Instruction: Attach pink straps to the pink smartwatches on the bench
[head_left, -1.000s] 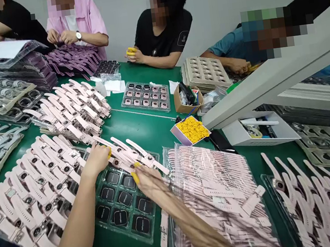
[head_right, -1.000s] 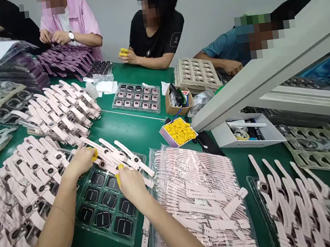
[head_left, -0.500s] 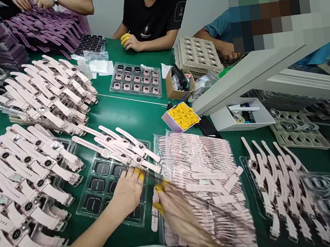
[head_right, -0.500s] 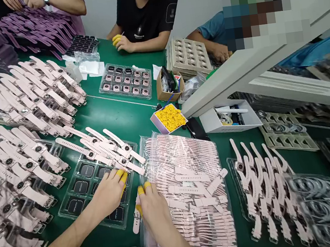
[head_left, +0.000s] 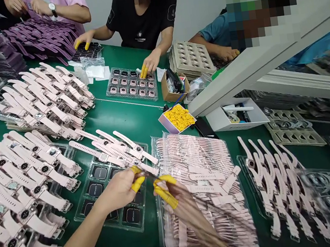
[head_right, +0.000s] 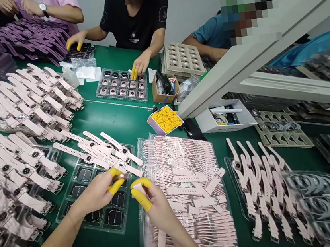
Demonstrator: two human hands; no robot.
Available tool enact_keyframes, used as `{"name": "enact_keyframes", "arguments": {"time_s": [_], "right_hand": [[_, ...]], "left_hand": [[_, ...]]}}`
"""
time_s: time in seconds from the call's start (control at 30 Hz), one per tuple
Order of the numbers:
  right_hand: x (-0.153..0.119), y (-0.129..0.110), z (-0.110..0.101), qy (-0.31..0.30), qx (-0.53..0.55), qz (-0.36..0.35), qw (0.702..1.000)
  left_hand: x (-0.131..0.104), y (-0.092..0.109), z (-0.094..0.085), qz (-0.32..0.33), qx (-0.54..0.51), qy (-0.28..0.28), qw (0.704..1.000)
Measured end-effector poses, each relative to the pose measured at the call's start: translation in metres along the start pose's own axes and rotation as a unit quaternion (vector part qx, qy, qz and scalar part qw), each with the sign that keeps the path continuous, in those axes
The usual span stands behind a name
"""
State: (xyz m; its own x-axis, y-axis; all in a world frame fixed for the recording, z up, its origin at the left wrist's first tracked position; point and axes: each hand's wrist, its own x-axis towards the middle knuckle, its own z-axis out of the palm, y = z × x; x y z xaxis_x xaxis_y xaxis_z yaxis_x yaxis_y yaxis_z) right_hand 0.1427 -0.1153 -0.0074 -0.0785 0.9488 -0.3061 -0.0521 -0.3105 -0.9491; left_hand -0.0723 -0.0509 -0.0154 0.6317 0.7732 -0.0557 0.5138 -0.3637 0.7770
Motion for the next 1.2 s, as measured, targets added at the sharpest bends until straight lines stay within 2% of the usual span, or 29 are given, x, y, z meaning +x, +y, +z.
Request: {"name": "enact_keyframes", "arguments": {"time_s": [0.1, 0.17, 0.27, 0.37, 0.5, 0.67, 0.87, 1.07, 1.2], "right_hand": [[0.021, -0.008, 0.010, -0.039, 0.083, -0.016, 0.996], [0.034, -0.012, 0.016, -0.046, 0.104, -0.024, 0.993], [0.048, -0.014, 0.018, -0.055, 0.138, -0.024, 0.989], [0.057, -0.014, 0.015, -0.064, 0.164, -0.019, 0.984], [0.062, -0.015, 0.014, -0.051, 0.204, -0.003, 0.978], [0.063, -0.022, 0.019, -0.028, 0.270, 0.019, 0.962], [0.062, -0.026, 0.021, -0.028, 0.334, 0.027, 0.942], [0.064, -0.025, 0.019, -0.024, 0.352, 0.038, 0.935], [0.066, -0.025, 0.015, -0.023, 0.329, 0.066, 0.942]], "left_hand": [[0.019, 0.010, -0.016, 0.001, -0.170, 0.053, 0.984], [0.035, 0.016, -0.023, 0.033, -0.213, 0.071, 0.974], [0.054, 0.018, -0.030, 0.107, -0.167, 0.058, 0.978], [0.061, 0.014, -0.035, 0.154, -0.097, 0.038, 0.983], [0.063, 0.009, -0.036, 0.156, -0.083, 0.046, 0.983], [0.067, 0.006, -0.026, 0.149, -0.057, 0.065, 0.985], [0.068, 0.012, -0.025, 0.150, -0.032, 0.069, 0.986], [0.068, 0.017, -0.031, 0.158, -0.060, 0.052, 0.984], [0.070, 0.016, -0.028, 0.152, 0.004, 0.057, 0.987]]}}
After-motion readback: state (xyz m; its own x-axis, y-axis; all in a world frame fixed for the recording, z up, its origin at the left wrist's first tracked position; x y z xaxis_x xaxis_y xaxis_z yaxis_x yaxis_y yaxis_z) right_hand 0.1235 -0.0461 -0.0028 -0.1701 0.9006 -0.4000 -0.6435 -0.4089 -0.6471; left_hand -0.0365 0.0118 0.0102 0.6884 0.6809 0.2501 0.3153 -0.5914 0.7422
